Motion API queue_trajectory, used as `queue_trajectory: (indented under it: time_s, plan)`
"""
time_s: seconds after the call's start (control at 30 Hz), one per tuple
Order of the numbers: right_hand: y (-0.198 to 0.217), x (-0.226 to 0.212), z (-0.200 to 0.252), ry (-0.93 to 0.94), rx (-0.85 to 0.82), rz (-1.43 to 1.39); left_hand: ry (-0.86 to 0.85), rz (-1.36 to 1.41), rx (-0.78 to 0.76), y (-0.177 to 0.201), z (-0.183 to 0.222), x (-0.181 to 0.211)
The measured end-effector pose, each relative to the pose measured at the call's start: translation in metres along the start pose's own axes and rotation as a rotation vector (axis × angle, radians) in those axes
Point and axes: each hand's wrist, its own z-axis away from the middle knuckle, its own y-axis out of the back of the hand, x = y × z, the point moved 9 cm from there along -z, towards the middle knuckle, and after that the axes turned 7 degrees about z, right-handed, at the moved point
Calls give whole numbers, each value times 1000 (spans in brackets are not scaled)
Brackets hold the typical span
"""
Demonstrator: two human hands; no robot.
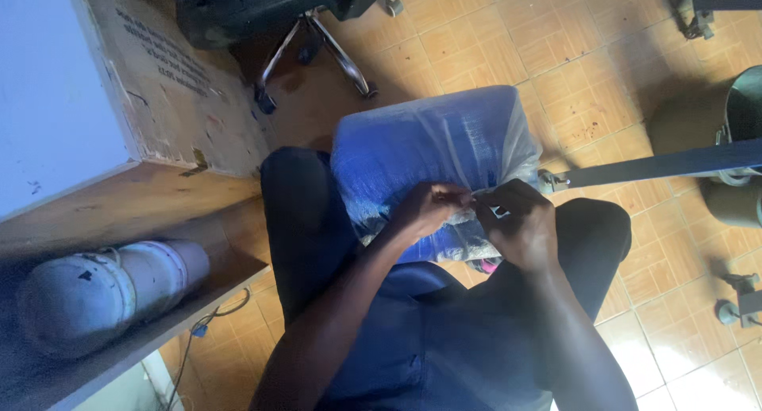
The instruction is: The person unbundles a package wrapped in plastic and secured with a white strap by hand.
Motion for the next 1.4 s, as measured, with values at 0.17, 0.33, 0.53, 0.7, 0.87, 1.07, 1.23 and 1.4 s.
queue_trajectory:
  time_s: [0.17, 0.33, 0.53, 0.7, 0.87, 1.07, 1.23, 1.4]
  plan:
    - [0, -2, 0, 67, 27, 8, 52, -164, -14, 8, 33, 56]
    - [-3, 8, -5, 13, -109, -107, -13, -192, -122, 3, 16, 31]
    - [4, -1, -4, 100, -185, -268, -69, -128, -170, 4, 31, 55]
    - [1, 19, 3, 45, -181, -420, -85, -62, -156, 4, 24, 46]
    - [-4, 73, 15, -274, -86, -474, -79, -125, -70, 12, 31, 62]
    - [-36, 89, 30, -429, -342, -626, -70, -95, -76, 12, 25, 52]
    - [9, 86, 14, -265, -11, -338, -187, -246, -89, -2, 27, 64]
    - [19, 115, 30, -423, 150, -371, -240, -369, -106, -3, 41, 81]
